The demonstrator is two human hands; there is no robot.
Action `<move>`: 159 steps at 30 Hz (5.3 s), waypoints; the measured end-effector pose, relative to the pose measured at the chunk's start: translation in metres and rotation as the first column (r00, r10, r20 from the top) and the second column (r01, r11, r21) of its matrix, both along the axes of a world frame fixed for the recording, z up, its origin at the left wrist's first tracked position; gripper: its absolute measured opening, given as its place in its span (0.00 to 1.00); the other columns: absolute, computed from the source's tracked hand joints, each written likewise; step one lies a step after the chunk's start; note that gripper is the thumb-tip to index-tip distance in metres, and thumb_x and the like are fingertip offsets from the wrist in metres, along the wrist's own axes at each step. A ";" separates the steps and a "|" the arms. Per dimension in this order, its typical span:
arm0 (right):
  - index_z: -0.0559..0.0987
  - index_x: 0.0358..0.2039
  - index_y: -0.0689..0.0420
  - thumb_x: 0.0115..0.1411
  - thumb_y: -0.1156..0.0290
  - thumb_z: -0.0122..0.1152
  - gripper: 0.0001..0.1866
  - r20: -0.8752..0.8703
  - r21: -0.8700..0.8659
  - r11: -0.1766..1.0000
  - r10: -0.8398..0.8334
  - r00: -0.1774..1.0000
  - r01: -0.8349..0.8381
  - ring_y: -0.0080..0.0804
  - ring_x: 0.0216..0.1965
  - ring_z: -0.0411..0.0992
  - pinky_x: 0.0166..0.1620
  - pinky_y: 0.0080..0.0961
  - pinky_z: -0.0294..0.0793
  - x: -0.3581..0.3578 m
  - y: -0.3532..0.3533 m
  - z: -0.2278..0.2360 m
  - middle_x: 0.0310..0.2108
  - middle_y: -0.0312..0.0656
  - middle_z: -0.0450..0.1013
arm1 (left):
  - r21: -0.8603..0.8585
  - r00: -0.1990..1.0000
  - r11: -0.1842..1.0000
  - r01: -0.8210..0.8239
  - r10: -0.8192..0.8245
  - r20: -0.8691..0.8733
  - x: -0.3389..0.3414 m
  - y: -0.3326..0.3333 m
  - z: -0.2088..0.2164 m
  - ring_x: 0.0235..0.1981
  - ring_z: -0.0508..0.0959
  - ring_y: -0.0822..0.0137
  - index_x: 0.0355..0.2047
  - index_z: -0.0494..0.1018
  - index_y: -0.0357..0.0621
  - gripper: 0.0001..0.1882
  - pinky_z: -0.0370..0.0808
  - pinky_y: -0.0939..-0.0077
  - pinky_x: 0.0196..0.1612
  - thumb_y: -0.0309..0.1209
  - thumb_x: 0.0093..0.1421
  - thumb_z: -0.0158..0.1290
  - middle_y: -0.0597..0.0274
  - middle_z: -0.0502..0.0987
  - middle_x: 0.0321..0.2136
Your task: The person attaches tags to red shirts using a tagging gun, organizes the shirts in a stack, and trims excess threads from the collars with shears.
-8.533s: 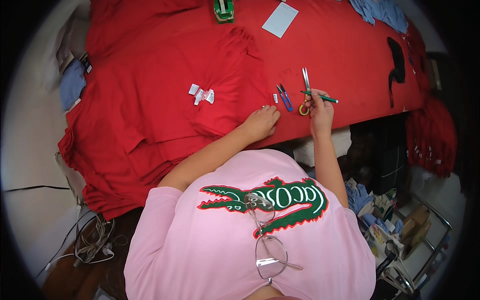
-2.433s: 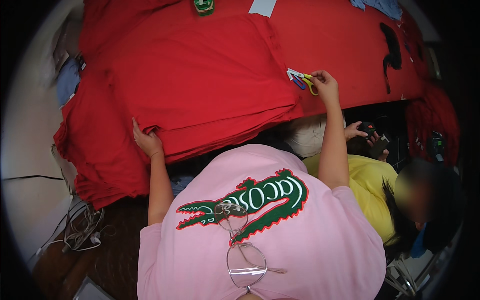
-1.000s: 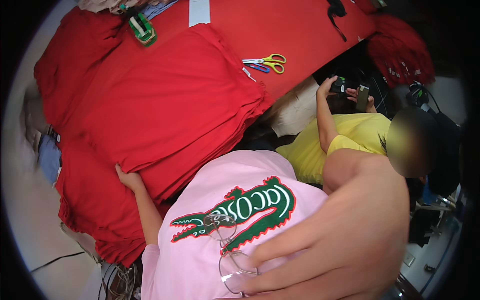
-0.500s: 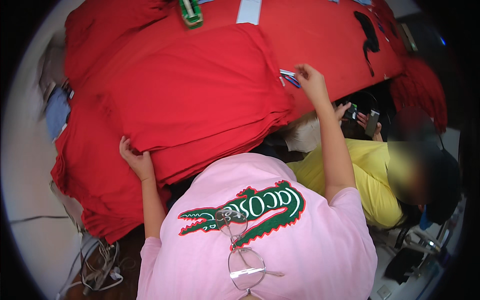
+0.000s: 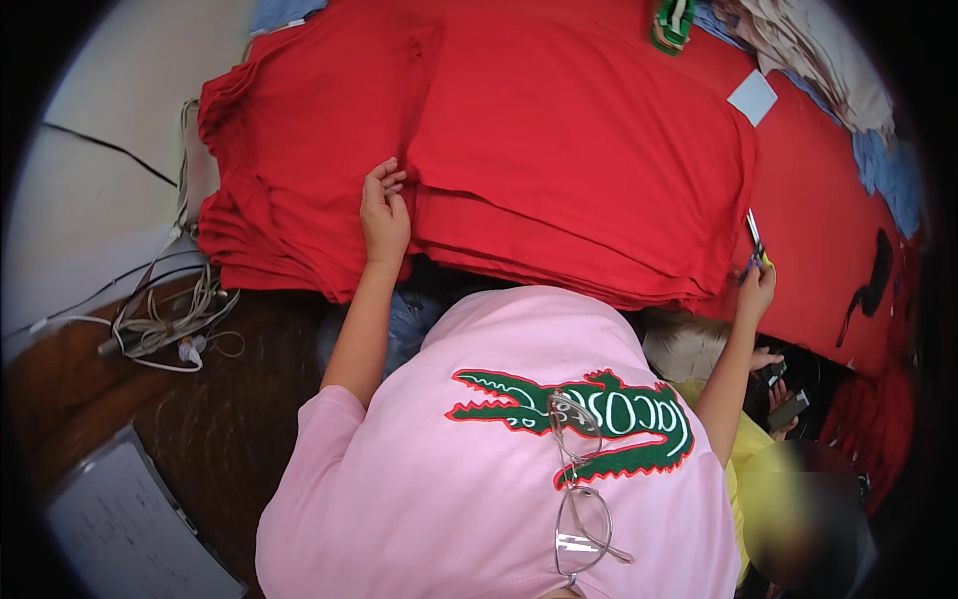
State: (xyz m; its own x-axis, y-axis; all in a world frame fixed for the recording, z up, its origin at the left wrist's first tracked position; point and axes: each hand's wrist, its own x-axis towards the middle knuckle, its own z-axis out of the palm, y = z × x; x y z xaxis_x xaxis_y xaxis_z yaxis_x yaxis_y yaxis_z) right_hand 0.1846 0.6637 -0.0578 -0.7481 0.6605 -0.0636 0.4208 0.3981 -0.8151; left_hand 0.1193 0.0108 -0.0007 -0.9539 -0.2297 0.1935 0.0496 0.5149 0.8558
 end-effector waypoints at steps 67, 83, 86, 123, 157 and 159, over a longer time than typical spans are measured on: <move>0.85 0.42 0.66 0.68 0.73 0.66 0.08 0.197 -0.328 0.803 0.574 0.795 -0.498 0.18 0.34 0.74 0.41 0.19 0.75 0.061 0.021 0.047 0.34 0.33 0.79 | 0.236 0.884 0.863 -0.447 0.384 0.267 0.090 0.028 -0.008 0.29 0.81 0.74 0.36 0.81 0.33 0.07 0.79 0.78 0.37 0.27 0.67 0.62 0.62 0.83 0.27; 0.77 0.58 0.66 0.75 0.66 0.57 0.18 -0.123 0.015 0.636 0.767 0.630 -0.772 0.35 0.56 0.76 0.62 0.29 0.72 -0.054 -0.111 0.086 0.54 0.49 0.79 | -0.186 0.916 0.903 -0.387 0.399 0.033 0.090 0.031 0.036 0.29 0.81 0.63 0.34 0.83 0.38 0.07 0.76 0.69 0.35 0.31 0.63 0.63 0.57 0.79 0.28; 0.77 0.60 0.63 0.74 0.66 0.60 0.19 -0.164 -0.193 0.433 0.870 0.464 -0.880 0.21 0.48 0.74 0.53 0.21 0.74 -0.076 -0.234 0.112 0.48 0.42 0.79 | -0.282 0.936 0.902 -0.326 0.350 0.039 0.086 0.032 0.051 0.29 0.80 0.58 0.34 0.83 0.41 0.08 0.76 0.65 0.36 0.33 0.63 0.63 0.56 0.79 0.28; 0.74 0.23 0.50 0.73 0.51 0.54 0.23 -0.940 -0.339 -0.491 0.217 0.264 -0.803 0.28 0.22 0.71 0.28 0.29 0.65 -0.062 -0.316 0.277 0.22 0.35 0.74 | 0.120 0.665 0.946 0.302 -0.299 0.685 0.097 -0.023 0.051 0.48 0.84 0.60 0.54 0.79 0.34 0.26 0.79 0.67 0.51 0.36 0.59 0.69 0.46 0.83 0.48; 0.82 0.47 0.58 0.70 0.72 0.56 0.10 -0.838 -0.153 0.017 0.527 0.139 -0.988 0.19 0.24 0.66 0.30 0.21 0.65 0.013 -0.172 0.389 0.41 0.39 0.77 | -0.450 0.913 0.886 -0.108 0.268 0.308 0.025 0.045 0.014 0.41 0.83 0.51 0.41 0.81 0.40 0.16 0.79 0.59 0.48 0.37 0.58 0.67 0.48 0.82 0.37; 0.82 0.48 0.58 0.70 0.72 0.56 0.10 -0.825 -0.151 0.009 0.550 0.131 -0.989 0.19 0.25 0.66 0.31 0.21 0.66 0.013 -0.148 0.386 0.40 0.39 0.77 | -0.551 0.929 0.820 -0.157 0.312 0.199 0.027 0.044 0.001 0.39 0.84 0.53 0.45 0.80 0.38 0.19 0.80 0.63 0.48 0.36 0.57 0.69 0.47 0.82 0.37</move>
